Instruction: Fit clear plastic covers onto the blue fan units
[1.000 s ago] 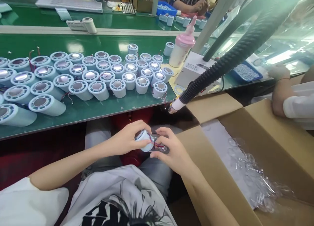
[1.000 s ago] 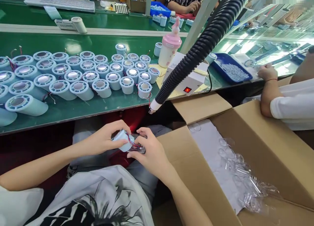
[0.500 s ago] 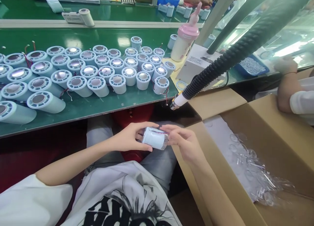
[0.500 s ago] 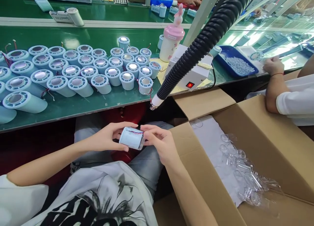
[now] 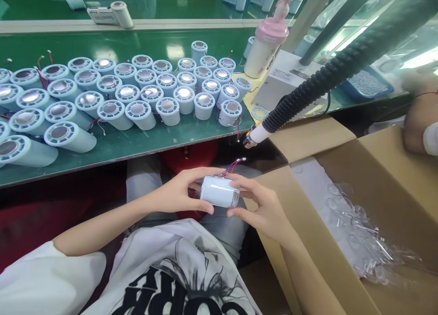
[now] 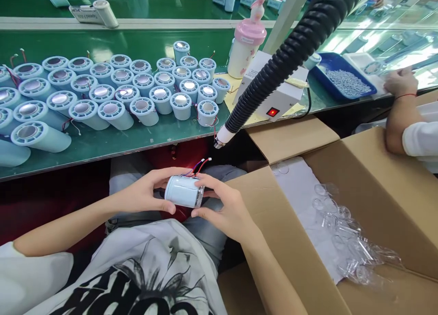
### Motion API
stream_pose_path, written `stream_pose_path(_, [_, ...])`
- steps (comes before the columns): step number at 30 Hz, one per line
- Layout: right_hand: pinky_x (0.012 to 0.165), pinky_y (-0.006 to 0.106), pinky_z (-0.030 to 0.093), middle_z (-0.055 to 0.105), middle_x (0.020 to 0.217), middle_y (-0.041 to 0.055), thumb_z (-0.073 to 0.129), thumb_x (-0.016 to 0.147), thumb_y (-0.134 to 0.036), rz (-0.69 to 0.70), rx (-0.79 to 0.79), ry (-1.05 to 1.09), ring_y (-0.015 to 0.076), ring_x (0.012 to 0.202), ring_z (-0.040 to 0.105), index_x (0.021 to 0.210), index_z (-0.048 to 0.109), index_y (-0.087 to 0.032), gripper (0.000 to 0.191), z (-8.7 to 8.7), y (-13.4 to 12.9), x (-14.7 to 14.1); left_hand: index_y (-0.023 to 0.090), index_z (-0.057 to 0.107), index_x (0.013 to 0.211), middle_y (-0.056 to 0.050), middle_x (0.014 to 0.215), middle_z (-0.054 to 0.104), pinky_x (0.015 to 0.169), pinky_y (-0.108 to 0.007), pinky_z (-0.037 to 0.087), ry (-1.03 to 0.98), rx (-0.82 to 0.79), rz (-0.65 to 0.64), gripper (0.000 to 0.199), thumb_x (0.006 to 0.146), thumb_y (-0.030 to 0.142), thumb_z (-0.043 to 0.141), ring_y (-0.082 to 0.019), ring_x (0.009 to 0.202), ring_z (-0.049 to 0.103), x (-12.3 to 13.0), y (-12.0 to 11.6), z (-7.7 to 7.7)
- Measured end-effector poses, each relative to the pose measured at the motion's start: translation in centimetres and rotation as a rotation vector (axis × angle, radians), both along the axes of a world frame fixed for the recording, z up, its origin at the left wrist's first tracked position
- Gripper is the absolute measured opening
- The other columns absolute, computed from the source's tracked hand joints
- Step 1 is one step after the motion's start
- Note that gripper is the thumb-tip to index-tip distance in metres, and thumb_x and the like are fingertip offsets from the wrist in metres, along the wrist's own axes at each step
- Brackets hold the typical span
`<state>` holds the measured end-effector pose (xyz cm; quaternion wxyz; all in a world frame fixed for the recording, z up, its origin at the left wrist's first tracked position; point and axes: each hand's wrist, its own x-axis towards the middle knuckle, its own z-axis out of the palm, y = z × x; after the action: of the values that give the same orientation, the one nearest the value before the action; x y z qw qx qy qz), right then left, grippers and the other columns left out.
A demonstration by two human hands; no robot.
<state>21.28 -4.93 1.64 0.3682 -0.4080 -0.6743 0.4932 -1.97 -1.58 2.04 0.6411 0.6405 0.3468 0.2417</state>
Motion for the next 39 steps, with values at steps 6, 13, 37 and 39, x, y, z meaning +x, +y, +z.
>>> stream_pose_path(6, [0.086, 0.036, 0.058, 0.064, 0.118, 0.0038, 0.079, 0.069, -0.024, -0.029, -0.164, 0.058, 0.0224, 0.107, 0.063, 0.110, 0.058, -0.028, 0.047, 0.7, 0.0, 0.0, 0.028, 0.046, 0.137, -0.009, 0.136, 0.054, 0.096, -0.036, 0.049, 0.001, 0.053, -0.041, 0.074, 0.069, 0.026, 0.077, -0.025, 0.117, 0.057, 0.0, 0.1, 0.5])
stream_pose_path(13, [0.078, 0.034, 0.058, 0.065, 0.108, 0.0051, 0.079, 0.069, -0.029, -0.035, -0.355, 0.134, 0.0205, 0.096, 0.064, 0.109, 0.056, -0.025, 0.046, 1.0, 0.0, -0.1, 0.028, 0.046, 0.137, -0.010, 0.140, 0.050, 0.098, -0.038, 0.049, 0.001, 0.124, -0.057, 0.075, 0.069, 0.026, 0.077, -0.027, 0.124, 0.051, -0.2, 0.1, 0.7])
stream_pose_path(37, [0.045, 0.024, 0.053, 0.064, 0.064, -0.0025, 0.064, 0.075, -0.052, -0.125, -0.710, 0.288, 0.0151, 0.052, 0.065, 0.093, 0.049, -0.021, 0.039, 0.3, 0.4, -1.3, 0.025, 0.044, 0.138, -0.011, 0.138, 0.051, 0.099, -0.037, 0.048, -0.002, 0.091, -0.107, 0.074, 0.071, 0.025, 0.075, -0.025, 0.123, 0.052, -0.2, 0.3, 1.1])
stream_pose_path(39, [0.045, 0.025, 0.053, 0.065, 0.065, -0.0020, 0.063, 0.074, -0.055, -0.144, -0.708, 0.287, 0.0157, 0.051, 0.065, 0.094, 0.049, -0.021, 0.042, -0.1, 0.6, -1.5, 0.024, 0.045, 0.137, -0.011, 0.135, 0.053, 0.098, -0.036, 0.048, -0.017, 0.042, -0.089, 0.071, 0.072, 0.025, 0.074, -0.024, 0.118, 0.055, 0.1, 0.3, 1.1])
